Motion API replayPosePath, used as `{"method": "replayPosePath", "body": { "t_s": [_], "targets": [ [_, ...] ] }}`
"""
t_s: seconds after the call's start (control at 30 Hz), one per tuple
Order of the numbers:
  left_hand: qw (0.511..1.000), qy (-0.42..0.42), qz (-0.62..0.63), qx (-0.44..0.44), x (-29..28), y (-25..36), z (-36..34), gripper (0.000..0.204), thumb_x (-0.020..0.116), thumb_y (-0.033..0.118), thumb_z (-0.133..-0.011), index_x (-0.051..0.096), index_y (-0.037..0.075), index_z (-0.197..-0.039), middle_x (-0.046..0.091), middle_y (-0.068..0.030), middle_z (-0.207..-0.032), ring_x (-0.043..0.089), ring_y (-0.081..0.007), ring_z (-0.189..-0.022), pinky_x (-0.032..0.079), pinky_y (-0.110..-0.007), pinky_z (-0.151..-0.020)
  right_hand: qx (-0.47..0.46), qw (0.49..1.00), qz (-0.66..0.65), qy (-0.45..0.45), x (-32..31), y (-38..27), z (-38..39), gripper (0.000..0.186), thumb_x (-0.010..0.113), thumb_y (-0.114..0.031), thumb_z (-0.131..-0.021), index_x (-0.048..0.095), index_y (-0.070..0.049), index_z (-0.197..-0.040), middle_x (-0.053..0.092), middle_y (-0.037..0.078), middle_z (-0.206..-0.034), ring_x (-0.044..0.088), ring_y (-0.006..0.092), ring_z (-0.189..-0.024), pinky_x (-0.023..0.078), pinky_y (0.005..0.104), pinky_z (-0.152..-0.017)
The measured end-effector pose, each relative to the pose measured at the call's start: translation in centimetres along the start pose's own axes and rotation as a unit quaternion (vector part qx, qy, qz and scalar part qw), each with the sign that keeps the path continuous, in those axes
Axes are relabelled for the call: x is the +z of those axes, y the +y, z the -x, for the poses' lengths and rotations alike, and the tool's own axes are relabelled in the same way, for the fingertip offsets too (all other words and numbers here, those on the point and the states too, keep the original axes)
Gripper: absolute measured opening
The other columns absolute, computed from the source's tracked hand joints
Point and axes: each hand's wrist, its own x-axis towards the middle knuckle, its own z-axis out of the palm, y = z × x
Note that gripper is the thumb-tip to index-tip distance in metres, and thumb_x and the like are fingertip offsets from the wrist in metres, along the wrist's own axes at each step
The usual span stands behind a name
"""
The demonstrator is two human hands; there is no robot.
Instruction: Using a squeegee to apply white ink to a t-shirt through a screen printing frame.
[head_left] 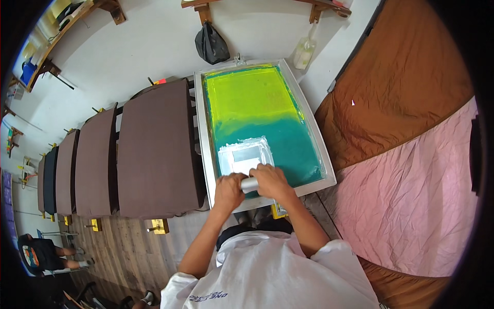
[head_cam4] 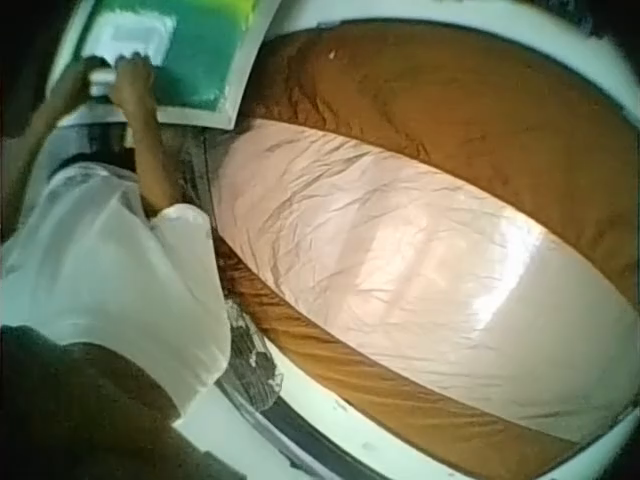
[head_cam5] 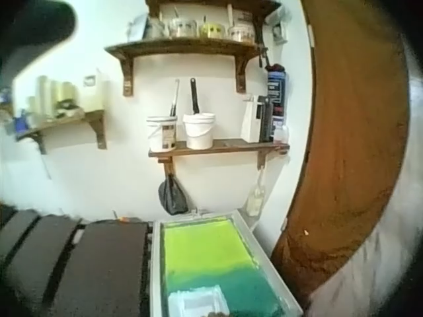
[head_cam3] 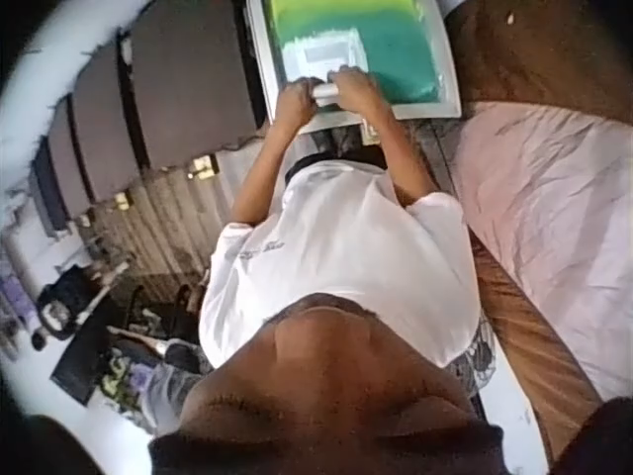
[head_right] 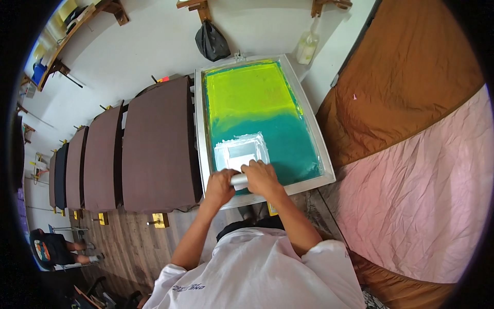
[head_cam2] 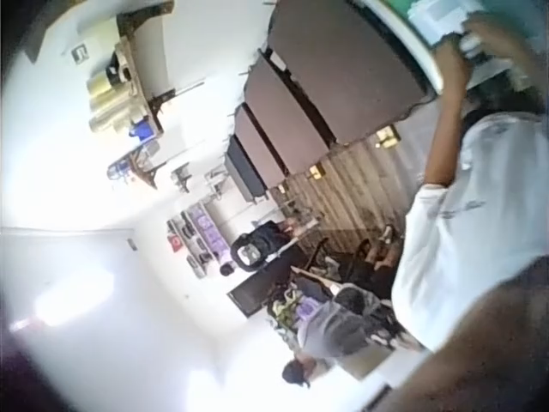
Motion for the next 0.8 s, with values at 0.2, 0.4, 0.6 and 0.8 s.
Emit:
{"method": "replayPosePath", "body": {
  "t_s": [0.2,0.4,0.6,0.8],
  "targets": [
    [0.997,0.022,0.068,-0.039,-0.6,2.0,1.7,0.044,0.055,-0.013,-0.062,0.067,0.003,-0.101,0.066,-0.0197,-0.095,0.062,-0.0403,-0.089,0.049,-0.048,-0.081,-0.012,0.998,-0.002,0.063,0.0,-1.0,1.7,0.034,0.062,0.003,-0.070,0.065,-0.010,-0.102,0.061,0.011,-0.102,0.059,0.0323,-0.101,0.051,0.0447,-0.080],
    [0.998,0.035,0.058,-0.013,-0.6,-1.9,-4.4,0.034,0.056,-0.011,-0.067,0.066,0.000,-0.098,0.066,-0.0229,-0.089,0.064,-0.0425,-0.083,0.051,-0.048,-0.076,-0.018,0.996,0.010,0.082,0.0,1.1,-4.5,0.029,0.058,0.002,-0.075,0.066,-0.009,-0.101,0.062,0.013,-0.095,0.060,0.0353,-0.097,0.051,0.0468,-0.079],
    [0.998,0.062,0.002,0.014,2.5,-0.6,1.8,0.031,0.056,-0.007,-0.071,0.060,0.003,-0.099,0.064,-0.0182,-0.098,0.063,-0.0375,-0.092,0.048,-0.048,-0.076,-0.038,0.991,-0.059,0.115,3.4,0.5,1.4,0.042,0.059,0.005,-0.071,0.062,-0.005,-0.111,0.057,0.013,-0.110,0.055,0.0331,-0.107,0.049,0.0431,-0.088],
    [0.988,-0.134,0.045,-0.068,-0.3,-1.0,-0.9,0.026,0.061,0.006,-0.073,0.065,0.009,-0.099,0.068,-0.0214,-0.084,0.067,-0.0404,-0.083,0.054,-0.050,-0.075,-0.015,0.991,-0.033,-0.132,-2.1,0.7,-1.1,0.034,0.064,-0.001,-0.068,0.068,-0.011,-0.100,0.065,0.015,-0.096,0.063,0.0361,-0.096,0.052,0.0460,-0.081]
  ]
}}
